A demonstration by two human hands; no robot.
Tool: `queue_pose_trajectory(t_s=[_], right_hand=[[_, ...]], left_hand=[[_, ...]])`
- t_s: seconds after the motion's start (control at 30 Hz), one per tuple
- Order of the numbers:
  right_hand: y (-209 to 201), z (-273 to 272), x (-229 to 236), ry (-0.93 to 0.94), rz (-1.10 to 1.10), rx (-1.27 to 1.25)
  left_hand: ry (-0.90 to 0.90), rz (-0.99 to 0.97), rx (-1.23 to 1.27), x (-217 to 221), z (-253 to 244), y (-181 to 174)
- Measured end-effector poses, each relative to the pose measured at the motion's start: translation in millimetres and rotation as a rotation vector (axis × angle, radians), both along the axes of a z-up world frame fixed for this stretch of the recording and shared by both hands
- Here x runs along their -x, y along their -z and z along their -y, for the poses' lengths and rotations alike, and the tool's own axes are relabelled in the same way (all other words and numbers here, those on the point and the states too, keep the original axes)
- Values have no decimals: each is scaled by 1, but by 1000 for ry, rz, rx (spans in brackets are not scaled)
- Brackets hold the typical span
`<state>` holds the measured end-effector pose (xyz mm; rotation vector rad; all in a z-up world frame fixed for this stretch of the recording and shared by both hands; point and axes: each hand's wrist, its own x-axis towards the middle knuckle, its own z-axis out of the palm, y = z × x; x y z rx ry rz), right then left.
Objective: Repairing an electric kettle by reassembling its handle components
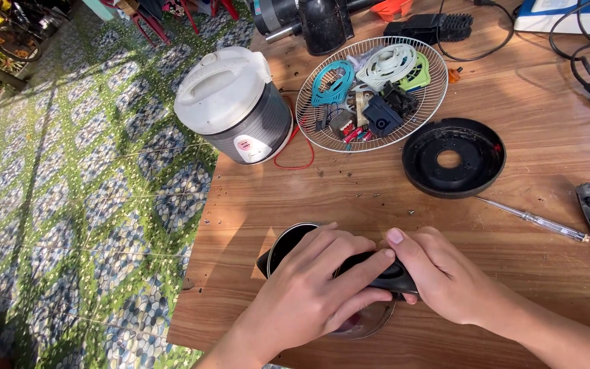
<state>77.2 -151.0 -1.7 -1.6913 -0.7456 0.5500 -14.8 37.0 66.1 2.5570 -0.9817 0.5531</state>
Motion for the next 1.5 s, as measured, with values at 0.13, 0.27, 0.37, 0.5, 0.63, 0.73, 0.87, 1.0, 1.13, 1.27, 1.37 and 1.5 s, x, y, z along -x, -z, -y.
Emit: queue_pose_trajectory(t_s=[0.13,0.27,0.37,0.5,0.63,0.73,0.87,1.0,1.13,1.27,1.37,1.5], right_hand=[[-7,-1,3,2,70,27],[-2,2,0,-18,68,27],[0,4,-3,-10,44,33],[5,3,-4,-47,57,-23],[-3,3,-2,-28,40,12],[-7,2,0,-55,123,9],[-6,-1,2,-29,110,18],[-6,0,4,-24,82,34],[-7,0,6,-39,63,68],[-11,-2,12,-64,49,169],[-16,-4,13,-54,28,196],[-4,-3,1,-16,127,161]], left_hand=[[24,4,5,4,0,1],[39,106,31,5,5,5],[39,106,43,4,8,6],[79,33,74,2,5,4],[90,-7,105,4,2,4],[60,-70,128,6,1,6],[-15,1,208,8,4,6],[-238,92,-27,12,4,12],[-159,-150,79,2,-5,0],[-236,-442,102,-17,-6,-5],[-225,-626,121,-32,1,-15],[-541,-957,-9,-56,26,-33]])
